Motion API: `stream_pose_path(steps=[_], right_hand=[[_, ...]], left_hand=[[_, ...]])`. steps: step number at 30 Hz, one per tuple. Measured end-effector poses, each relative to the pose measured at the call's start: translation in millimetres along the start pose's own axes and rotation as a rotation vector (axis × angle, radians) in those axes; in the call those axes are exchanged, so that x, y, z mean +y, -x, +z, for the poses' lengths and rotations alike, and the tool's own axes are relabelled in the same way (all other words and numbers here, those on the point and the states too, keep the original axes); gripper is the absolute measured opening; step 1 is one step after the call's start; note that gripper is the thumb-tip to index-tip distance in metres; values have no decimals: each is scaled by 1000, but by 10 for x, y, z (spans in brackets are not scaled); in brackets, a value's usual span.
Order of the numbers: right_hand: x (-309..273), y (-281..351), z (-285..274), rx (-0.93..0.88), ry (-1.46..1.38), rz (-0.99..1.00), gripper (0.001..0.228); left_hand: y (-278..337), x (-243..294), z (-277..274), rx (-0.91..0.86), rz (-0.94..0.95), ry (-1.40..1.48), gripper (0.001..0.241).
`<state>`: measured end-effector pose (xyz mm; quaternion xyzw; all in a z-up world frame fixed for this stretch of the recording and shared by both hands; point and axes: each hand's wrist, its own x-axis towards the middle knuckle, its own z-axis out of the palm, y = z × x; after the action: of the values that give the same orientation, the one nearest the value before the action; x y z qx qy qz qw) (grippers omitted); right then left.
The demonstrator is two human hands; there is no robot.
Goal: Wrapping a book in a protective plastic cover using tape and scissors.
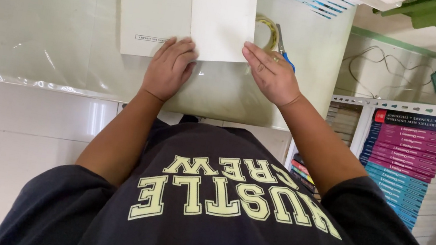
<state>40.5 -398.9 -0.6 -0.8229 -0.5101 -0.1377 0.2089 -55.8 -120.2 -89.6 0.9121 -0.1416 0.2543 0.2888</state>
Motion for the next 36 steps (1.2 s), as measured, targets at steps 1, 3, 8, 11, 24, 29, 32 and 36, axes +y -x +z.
stream_pose_path(steps=[1,3,8,11,24,29,32,36], right_hand=[[-24,-27,-26,-2,0,-2,47],[-92,-74,-58,9,-9,-2,45],[-128,-150,-150,-25,84,-173,47],[-93,-162,-189,-38,69,-173,47],[-45,-431,-250,-20,0,-244,43],[-43,-382,-228,-33,-6,-202,44],[-64,-303,-189,5,-38,-133,46],[-101,-247,-185,-9,-129,37,55]], left_hand=[[-4,2,3,2,-2,0,25],[16,1,5,26,31,-65,17],[23,-20,1,5,35,-46,11],[15,-17,-9,-5,37,-42,14],[-77,-18,-78,-42,-83,160,8],[-196,18,-176,-46,-103,149,7],[-241,20,-222,-37,-82,160,11],[-278,15,-267,-58,-52,145,11]])
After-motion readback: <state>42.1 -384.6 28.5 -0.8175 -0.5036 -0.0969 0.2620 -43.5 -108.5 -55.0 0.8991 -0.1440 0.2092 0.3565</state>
